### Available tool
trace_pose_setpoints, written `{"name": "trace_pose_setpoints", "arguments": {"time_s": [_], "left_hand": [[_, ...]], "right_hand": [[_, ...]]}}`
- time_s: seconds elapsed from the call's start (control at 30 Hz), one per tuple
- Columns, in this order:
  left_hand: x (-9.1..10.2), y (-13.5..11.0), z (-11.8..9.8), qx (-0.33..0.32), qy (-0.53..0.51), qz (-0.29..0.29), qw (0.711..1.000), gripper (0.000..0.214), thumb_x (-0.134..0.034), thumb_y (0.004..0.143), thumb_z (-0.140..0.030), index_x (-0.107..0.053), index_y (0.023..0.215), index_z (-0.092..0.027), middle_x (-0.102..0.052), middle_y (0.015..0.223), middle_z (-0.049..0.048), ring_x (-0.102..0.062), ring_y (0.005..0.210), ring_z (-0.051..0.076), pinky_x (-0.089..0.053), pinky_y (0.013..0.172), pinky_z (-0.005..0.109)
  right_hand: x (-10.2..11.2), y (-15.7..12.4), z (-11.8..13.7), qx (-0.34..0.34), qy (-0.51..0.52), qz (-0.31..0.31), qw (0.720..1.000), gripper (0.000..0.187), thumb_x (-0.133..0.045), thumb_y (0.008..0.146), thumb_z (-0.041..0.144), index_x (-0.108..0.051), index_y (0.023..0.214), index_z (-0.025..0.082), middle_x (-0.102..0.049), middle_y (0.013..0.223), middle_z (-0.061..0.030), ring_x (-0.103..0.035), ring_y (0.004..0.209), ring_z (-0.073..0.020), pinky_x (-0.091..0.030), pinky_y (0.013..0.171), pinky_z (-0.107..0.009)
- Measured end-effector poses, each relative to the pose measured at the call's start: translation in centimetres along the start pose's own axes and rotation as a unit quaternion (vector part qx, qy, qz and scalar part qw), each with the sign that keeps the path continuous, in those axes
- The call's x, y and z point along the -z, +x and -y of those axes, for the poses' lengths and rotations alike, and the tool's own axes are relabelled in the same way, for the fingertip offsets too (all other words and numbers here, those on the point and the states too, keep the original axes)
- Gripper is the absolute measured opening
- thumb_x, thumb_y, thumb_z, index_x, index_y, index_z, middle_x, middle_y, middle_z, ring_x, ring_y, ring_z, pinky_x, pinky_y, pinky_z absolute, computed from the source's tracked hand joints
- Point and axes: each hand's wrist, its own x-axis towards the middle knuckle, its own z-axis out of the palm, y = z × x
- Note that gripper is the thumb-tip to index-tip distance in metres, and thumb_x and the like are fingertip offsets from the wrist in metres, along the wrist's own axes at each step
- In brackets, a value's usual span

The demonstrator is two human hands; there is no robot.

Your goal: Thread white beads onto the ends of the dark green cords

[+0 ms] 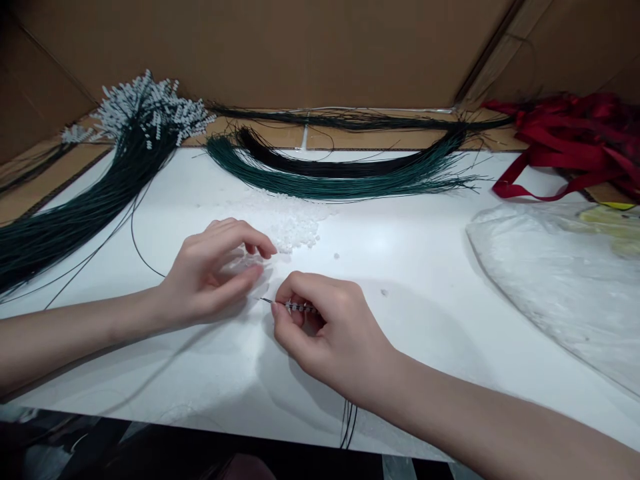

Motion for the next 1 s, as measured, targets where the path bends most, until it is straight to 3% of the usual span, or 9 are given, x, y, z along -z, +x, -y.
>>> {"name": "trace_pose_setpoints", "arguments": {"time_s": [0.2, 0.6, 0.7, 0.83, 1.0], "left_hand": [[-0.38, 0.06, 0.08, 0.048, 0.081, 0.024, 0.995, 0.029, -0.055, 0.079, -0.005, -0.061, 0.103, -0.02, -0.068, 0.099, 0.0013, -0.055, 0.095, 0.021, -0.032, 0.084, 0.037], [-0.53, 0.16, 0.31, 0.099, 0.08, 0.008, 0.992, 0.021, -0.058, 0.087, -0.005, -0.064, 0.098, -0.023, -0.068, 0.087, -0.0025, -0.057, 0.088, 0.018, -0.031, 0.084, 0.036], [-0.55, 0.08, 0.55, 0.072, 0.054, -0.012, 0.996, 0.019, -0.058, 0.089, -0.006, -0.063, 0.099, -0.021, -0.069, 0.089, -0.0008, -0.058, 0.088, 0.018, -0.034, 0.085, 0.036], [-0.64, -0.12, 0.87, 0.0, -0.088, -0.053, 0.995, 0.014, -0.059, 0.093, -0.011, -0.062, 0.104, -0.019, -0.066, 0.093, 0.0036, -0.06, 0.085, 0.016, -0.045, 0.077, 0.031], [-0.54, -0.2, 0.84, -0.05, -0.18, -0.024, 0.982, 0.014, -0.061, 0.092, -0.014, -0.064, 0.104, -0.021, -0.066, 0.093, 0.006, -0.062, 0.086, 0.017, -0.05, 0.074, 0.032]], "right_hand": [[-0.11, 0.04, -0.02, 0.003, 0.0, -0.003, 1.0, 0.014, -0.057, 0.084, 0.007, -0.059, 0.074, 0.017, -0.048, 0.057, 0.0056, -0.04, 0.049, -0.0063, -0.032, 0.045, -0.02], [-0.12, -0.07, -0.09, -0.004, 0.003, -0.002, 1.0, 0.014, -0.057, 0.084, 0.007, -0.057, 0.073, 0.017, -0.048, 0.057, 0.0056, -0.039, 0.049, -0.0062, -0.032, 0.045, -0.02], [-0.07, -0.03, -0.08, -0.005, 0.005, 0.0, 1.0, 0.014, -0.057, 0.084, 0.007, -0.058, 0.074, 0.017, -0.048, 0.058, 0.0056, -0.039, 0.049, -0.0062, -0.031, 0.045, -0.02], [-0.07, -0.03, -0.05, -0.003, 0.015, -0.002, 1.0, 0.014, -0.057, 0.083, 0.007, -0.058, 0.075, 0.017, -0.048, 0.058, 0.0057, -0.039, 0.049, -0.006, -0.031, 0.045, -0.02], [-0.11, -0.01, -0.05, -0.017, 0.029, -0.009, 0.999, 0.013, -0.057, 0.085, 0.009, -0.059, 0.075, 0.018, -0.047, 0.057, 0.0056, -0.039, 0.049, -0.0066, -0.03, 0.045, -0.021]]}}
